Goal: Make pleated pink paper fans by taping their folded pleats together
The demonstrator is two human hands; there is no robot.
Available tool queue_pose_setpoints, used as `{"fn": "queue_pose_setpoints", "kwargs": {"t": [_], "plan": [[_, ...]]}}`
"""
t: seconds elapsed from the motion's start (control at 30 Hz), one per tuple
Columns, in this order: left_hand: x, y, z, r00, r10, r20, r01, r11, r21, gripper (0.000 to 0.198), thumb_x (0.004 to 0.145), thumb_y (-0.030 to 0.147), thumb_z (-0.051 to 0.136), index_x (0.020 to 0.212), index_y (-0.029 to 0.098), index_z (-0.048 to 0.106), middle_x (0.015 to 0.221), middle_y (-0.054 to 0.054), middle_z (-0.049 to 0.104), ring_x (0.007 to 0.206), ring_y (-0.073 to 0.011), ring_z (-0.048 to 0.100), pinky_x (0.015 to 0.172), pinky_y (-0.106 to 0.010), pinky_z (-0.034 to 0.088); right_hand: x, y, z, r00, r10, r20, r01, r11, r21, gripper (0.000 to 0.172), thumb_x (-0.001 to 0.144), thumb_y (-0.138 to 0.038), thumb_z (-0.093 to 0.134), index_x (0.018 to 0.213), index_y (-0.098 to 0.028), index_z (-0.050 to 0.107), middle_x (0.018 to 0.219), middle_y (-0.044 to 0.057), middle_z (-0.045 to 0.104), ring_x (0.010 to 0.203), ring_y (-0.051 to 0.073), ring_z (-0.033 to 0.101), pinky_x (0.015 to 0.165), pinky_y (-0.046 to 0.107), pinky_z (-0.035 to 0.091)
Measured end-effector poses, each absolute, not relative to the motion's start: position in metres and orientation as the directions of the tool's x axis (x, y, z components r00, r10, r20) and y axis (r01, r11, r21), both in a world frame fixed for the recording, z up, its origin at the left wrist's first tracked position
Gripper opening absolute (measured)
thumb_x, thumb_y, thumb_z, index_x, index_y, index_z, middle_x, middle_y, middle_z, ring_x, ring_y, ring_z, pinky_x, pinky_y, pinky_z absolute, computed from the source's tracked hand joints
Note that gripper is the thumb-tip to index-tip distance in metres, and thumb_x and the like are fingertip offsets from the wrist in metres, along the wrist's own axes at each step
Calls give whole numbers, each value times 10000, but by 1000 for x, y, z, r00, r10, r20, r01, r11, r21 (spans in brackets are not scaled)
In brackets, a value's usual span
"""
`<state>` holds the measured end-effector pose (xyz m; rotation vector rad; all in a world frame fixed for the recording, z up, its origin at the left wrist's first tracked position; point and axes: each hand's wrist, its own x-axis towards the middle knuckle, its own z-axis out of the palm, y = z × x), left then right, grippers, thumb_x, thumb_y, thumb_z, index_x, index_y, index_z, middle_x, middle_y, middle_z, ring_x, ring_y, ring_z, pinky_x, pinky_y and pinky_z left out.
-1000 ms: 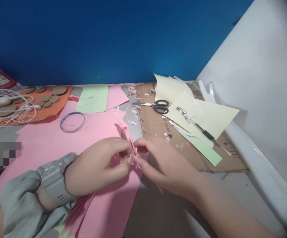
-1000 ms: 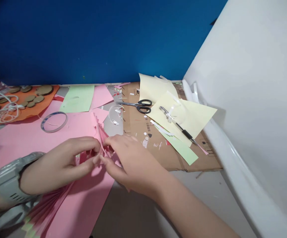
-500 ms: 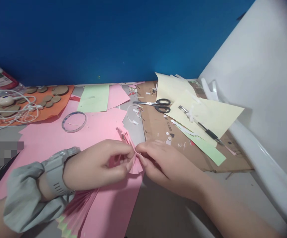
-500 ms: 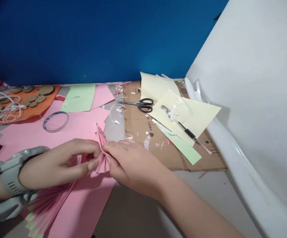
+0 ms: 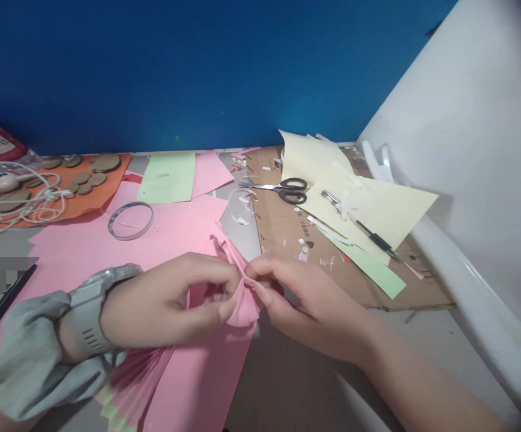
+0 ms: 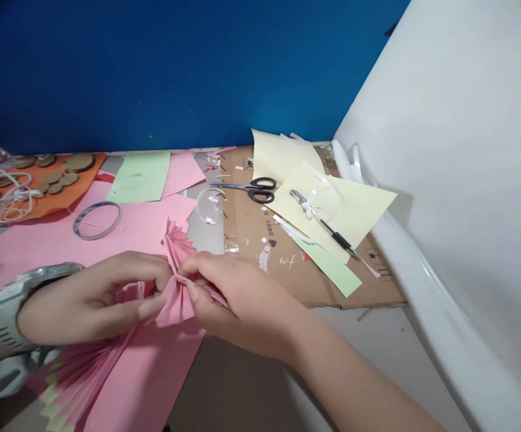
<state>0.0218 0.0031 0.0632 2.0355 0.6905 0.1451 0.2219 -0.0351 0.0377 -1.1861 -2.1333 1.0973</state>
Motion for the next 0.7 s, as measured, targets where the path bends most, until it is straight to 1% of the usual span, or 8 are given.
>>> {"fn": "queue_pose_setpoints", "kwargs": {"t": [0.17,0.27,0.33,0.4,0.5,0.57,0.6,0.7], "plan": [[28,0,62,754,645,-126,481,-411,775,121,824,173,470,708,171,507,648,43,523,600,-89,462,577,-195,386,219,-32,32,-492,844,212,564,495,-660,104,855,-134,444,853,-188,533,742,-30,591,649,93,481,673,226,373],[28,-3,55,680,731,-52,527,-438,728,129,841,221,481,718,185,494,648,38,515,591,-100,460,556,-218,385,220,-33,29,-453,851,264,552,501,-667,133,876,-149,430,936,-172,547,836,1,624,752,113,525,729,240,382],[27,-2,47,565,817,116,533,-469,704,96,840,214,485,747,195,478,677,29,494,611,-112,459,573,-237,395,221,-34,30,-398,890,221,518,417,-747,164,904,-176,406,994,-193,542,905,-1,629,819,111,547,743,229,392],[25,1,41,328,847,419,545,-532,648,51,811,201,523,817,201,473,755,7,481,686,-135,474,639,-274,414,223,-35,30,-353,925,143,461,305,-833,187,925,-204,386,1032,-228,537,934,-15,625,837,101,559,729,212,406],[21,9,42,133,655,744,656,-621,429,344,697,241,658,990,175,491,997,-73,505,996,-233,472,890,-393,375,224,-34,30,-359,932,48,392,197,-899,210,935,-217,375,1044,-247,553,975,-12,618,873,107,565,742,216,420],[16,14,51,286,687,668,711,-620,333,406,704,270,656,1068,154,516,1154,-106,500,1128,-282,429,1005,-434,267,225,-31,31,-385,923,21,384,181,-905,224,936,-215,375,1041,-240,571,1007,3,616,921,128,561,787,245,420],[14,16,56,434,770,468,702,-615,361,385,733,269,634,1087,167,522,1138,-80,532,1099,-263,459,981,-400,297,225,-29,31,-392,920,22,389,187,-902,230,935,-212,377,1042,-238,580,1018,9,616,942,138,557,806,259,417],[8,20,66,627,779,5,669,-541,509,189,807,295,559,968,198,575,823,8,603,739,-153,548,685,-263,404,231,-24,36,-402,915,45,425,229,-876,244,935,-212,381,1032,-239,603,1010,13,620,963,151,548,835,283,408]]}}
